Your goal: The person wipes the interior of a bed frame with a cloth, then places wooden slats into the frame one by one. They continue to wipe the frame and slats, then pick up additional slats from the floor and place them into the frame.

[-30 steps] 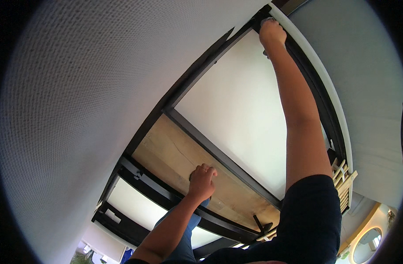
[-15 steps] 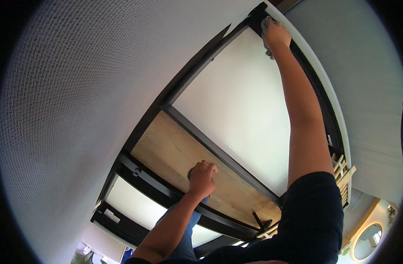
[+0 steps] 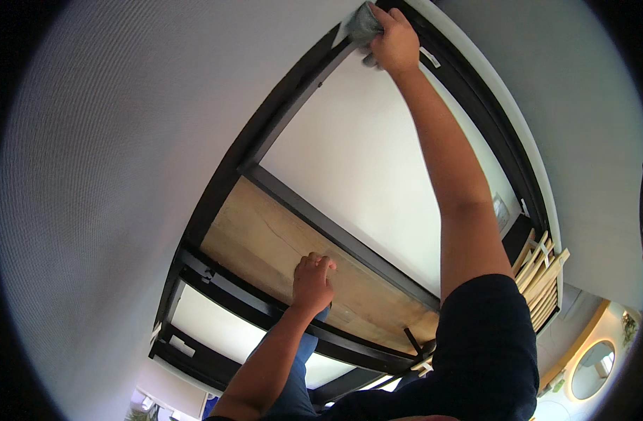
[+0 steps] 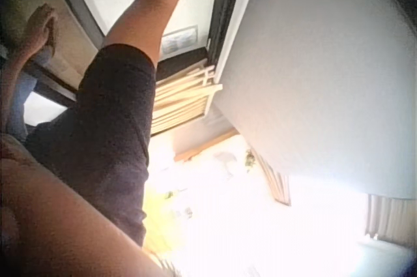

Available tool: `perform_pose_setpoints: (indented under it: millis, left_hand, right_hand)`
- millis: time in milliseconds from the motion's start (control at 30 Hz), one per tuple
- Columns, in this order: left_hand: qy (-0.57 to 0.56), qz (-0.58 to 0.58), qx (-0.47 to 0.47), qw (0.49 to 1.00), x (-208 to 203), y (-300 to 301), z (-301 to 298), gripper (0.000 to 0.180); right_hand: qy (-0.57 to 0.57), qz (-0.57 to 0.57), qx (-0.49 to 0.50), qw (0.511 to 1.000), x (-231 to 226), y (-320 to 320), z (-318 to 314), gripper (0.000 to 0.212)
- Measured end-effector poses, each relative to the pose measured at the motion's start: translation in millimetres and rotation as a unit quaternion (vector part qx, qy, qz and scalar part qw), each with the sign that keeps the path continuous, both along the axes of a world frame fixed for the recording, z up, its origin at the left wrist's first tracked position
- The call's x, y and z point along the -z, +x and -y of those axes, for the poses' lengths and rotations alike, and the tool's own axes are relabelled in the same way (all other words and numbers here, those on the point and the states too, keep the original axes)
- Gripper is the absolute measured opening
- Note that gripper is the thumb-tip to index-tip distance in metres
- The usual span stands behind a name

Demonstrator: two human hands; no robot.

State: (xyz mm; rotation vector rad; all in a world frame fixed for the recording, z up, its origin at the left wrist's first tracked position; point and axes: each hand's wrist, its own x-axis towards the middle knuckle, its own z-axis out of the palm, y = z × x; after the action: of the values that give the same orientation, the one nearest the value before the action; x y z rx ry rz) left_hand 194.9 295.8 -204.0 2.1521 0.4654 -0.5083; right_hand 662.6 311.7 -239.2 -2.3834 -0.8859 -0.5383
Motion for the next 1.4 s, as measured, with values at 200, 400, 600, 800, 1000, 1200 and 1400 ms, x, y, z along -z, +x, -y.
perform_pose_setpoints:
  millis: [200, 400, 600, 800, 1000, 1200, 1400]
  left_hand:
    - [0.02, 0.0, 0.005, 1.0, 2.5, -3.7, 8.6, 0.037]
    - [0.021, -0.026, 0.014, 0.999, 2.3, -5.3, 13.1, 0.031]
    - [0.019, -0.03, 0.045, 0.998, 3.1, -12.9, 18.2, 0.027]
    - [0.031, -0.058, 0.03, 0.997, 0.4, -18.9, 28.9, 0.027]
    - [0.063, -0.028, 0.052, 0.996, -8.3, -20.5, 57.6, 0.028]
    - [0.037, -0.042, 0.089, 0.994, -17.3, -35.8, 106.1, 0.032]
    - [0.057, -0.057, 0.141, 0.987, -19.2, -48.4, 156.8, 0.031]
  right_hand:
    - [0.007, -0.035, 0.243, 0.969, 6.9, 4.0, 51.8, 0.048]
    - [0.013, -0.329, 0.225, 0.917, -2.1, 16.9, 47.0, 0.051]
    - [-0.388, -0.127, 0.193, 0.892, -17.3, 31.2, 88.9, 0.047]
    - [-0.29, -0.179, 0.263, 0.903, 16.3, 18.5, 113.1, 0.06]
    - [-0.259, -0.242, 0.333, 0.874, 10.2, -39.9, 239.2, 0.079]
    - [-0.272, -0.286, 0.434, 0.81, -6.2, -106.6, 477.0, 0.087]
    - [-0.215, -0.306, 0.569, 0.732, -1.6, -137.8, 638.6, 0.086]
